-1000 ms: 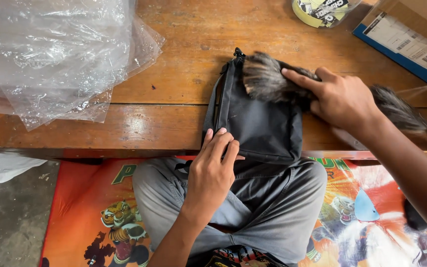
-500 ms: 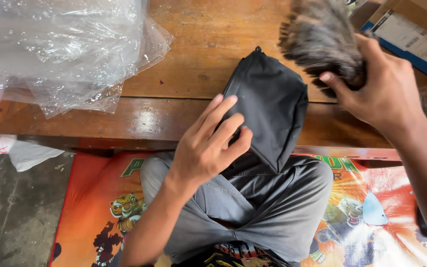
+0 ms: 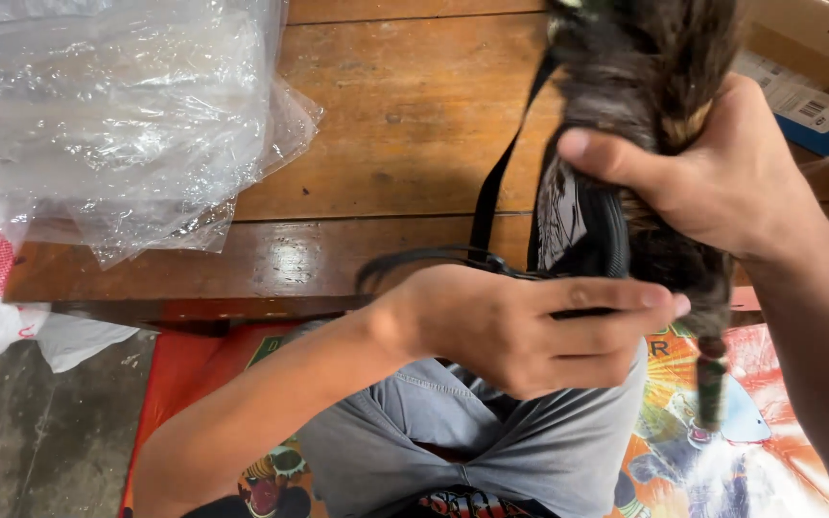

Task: Inspecting a shoulder bag with a caliper and cleaning it with a feather duster.

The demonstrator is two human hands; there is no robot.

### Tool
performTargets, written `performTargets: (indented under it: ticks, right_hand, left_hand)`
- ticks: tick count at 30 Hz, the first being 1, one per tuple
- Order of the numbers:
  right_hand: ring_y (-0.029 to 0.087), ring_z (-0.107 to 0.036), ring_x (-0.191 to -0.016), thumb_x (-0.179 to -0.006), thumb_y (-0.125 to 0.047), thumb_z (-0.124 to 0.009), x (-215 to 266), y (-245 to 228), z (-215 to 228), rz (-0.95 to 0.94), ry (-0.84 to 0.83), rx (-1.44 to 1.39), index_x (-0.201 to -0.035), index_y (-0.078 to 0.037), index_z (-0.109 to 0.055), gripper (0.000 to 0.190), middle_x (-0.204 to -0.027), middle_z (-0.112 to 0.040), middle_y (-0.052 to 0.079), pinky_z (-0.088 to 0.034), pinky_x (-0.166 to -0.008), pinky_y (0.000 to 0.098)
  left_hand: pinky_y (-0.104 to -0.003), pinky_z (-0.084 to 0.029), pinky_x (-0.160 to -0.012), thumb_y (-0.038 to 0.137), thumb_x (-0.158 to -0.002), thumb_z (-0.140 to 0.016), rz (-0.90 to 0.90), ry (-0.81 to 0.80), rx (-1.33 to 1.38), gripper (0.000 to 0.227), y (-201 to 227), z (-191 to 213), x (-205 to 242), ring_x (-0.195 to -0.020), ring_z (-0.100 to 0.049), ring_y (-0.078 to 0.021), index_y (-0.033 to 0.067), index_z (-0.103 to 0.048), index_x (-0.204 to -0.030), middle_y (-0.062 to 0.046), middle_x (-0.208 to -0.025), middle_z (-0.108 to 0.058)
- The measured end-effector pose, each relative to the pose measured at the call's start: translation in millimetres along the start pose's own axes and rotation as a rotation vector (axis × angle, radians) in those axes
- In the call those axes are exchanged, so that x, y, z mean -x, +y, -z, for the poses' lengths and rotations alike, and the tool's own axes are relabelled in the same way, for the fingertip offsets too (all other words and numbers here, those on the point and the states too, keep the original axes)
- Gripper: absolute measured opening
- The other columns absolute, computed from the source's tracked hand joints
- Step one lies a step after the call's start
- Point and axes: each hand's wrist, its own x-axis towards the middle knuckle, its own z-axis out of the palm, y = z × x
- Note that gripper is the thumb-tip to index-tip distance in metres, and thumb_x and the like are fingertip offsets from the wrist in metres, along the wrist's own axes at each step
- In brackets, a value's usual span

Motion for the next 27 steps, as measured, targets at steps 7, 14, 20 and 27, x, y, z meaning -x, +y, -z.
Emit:
performTargets:
  ticks: [7,14,20,27]
  right_hand:
    - [0.015,-0.063,-0.107,-0.091,-0.003,-0.082,7.9,21.9,0.2,0.196,0.059,0.029,-0.122,0.005,-0.070,0.033,-0.123,-0.073,0.012,-0.052,-0.097,0.0309]
    - [0.024,-0.065,-0.119,-0.100,-0.001,-0.079,27.0,35.2,-7.9,0.263,0.167,0.028,-0.126,0.007,-0.069,0.029,-0.130,-0.071,0.018,-0.051,-0.107,0.0370]
    - [0.029,-0.066,-0.118,-0.102,0.009,-0.074,30.1,35.0,-12.8,0.318,0.121,0.003,-0.123,0.010,-0.065,0.023,-0.128,-0.069,0.021,-0.053,-0.106,0.0400]
    - [0.020,-0.064,-0.109,-0.099,-0.001,-0.077,21.7,60.7,-2.5,0.169,0.135,0.125,-0.118,0.005,-0.068,0.022,-0.121,-0.071,0.013,-0.053,-0.094,0.0358]
  left_hand:
    - [-0.046,-0.041,-0.120,0.014,-0.113,-0.058,0.190,-0.035,0.026,0.018,21.8,-21.4,5.6,-0.133,-0.055,-0.0271,0.0109,-0.066,-0.130,-0.009,-0.135,-0.061]
    - [-0.026,-0.055,-0.075,0.039,-0.094,-0.063,1.712,0.480,0.908,0.040,33.0,-39.5,15.5,-0.097,-0.064,-0.0163,0.0059,-0.061,-0.116,-0.008,-0.113,-0.061]
    - [-0.026,-0.053,-0.069,0.057,-0.080,-0.066,1.780,0.311,0.765,0.059,24.0,-43.6,2.5,-0.083,-0.060,-0.0118,0.0092,-0.063,-0.115,-0.002,-0.103,-0.059]
    - [-0.062,-0.017,-0.138,0.059,-0.091,-0.068,1.434,0.145,0.753,0.092,50.0,-71.0,19.5,-0.167,-0.018,-0.0497,0.0201,-0.026,-0.163,-0.021,-0.174,-0.027]
